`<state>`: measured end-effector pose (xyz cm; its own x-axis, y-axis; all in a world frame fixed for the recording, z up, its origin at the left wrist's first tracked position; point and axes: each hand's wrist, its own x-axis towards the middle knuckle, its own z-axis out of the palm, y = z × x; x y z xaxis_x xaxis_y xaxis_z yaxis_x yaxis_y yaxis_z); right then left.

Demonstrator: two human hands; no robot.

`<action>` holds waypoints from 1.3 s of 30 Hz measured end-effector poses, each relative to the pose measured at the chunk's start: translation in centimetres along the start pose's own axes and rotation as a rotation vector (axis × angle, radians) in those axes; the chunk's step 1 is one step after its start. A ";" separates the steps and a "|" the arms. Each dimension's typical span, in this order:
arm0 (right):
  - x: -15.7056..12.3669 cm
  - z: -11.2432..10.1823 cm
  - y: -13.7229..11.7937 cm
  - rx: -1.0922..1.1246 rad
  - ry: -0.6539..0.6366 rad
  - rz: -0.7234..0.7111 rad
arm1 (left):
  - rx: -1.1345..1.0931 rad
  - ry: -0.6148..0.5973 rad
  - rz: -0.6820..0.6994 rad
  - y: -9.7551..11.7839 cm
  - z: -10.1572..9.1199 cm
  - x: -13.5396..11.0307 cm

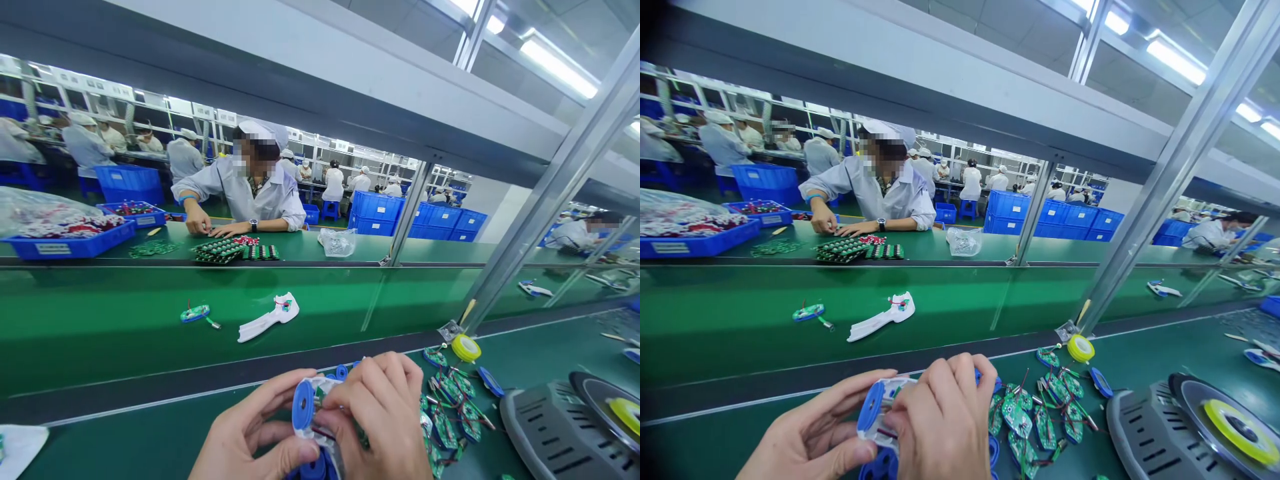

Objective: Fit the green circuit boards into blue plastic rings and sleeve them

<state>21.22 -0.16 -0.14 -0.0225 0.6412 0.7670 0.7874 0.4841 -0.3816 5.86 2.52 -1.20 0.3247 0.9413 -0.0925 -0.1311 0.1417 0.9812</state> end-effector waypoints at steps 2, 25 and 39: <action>0.0 0.4 0.1 0.034 0.005 0.004 | 0.016 -0.032 0.003 0.0 -0.2 0.1; 7.5 8.3 13.2 -0.598 -0.722 -0.300 | 0.813 0.140 0.240 -4.5 -7.4 6.5; 4.2 8.6 6.6 -0.327 -0.927 -0.570 | 1.295 0.016 0.401 -5.5 -10.0 15.2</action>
<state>21.01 10.90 -3.86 -0.7692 0.6365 0.0569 0.6364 0.7551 0.1576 2.19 19.13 -9.72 0.4604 0.8540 0.2424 0.7578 -0.5203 0.3938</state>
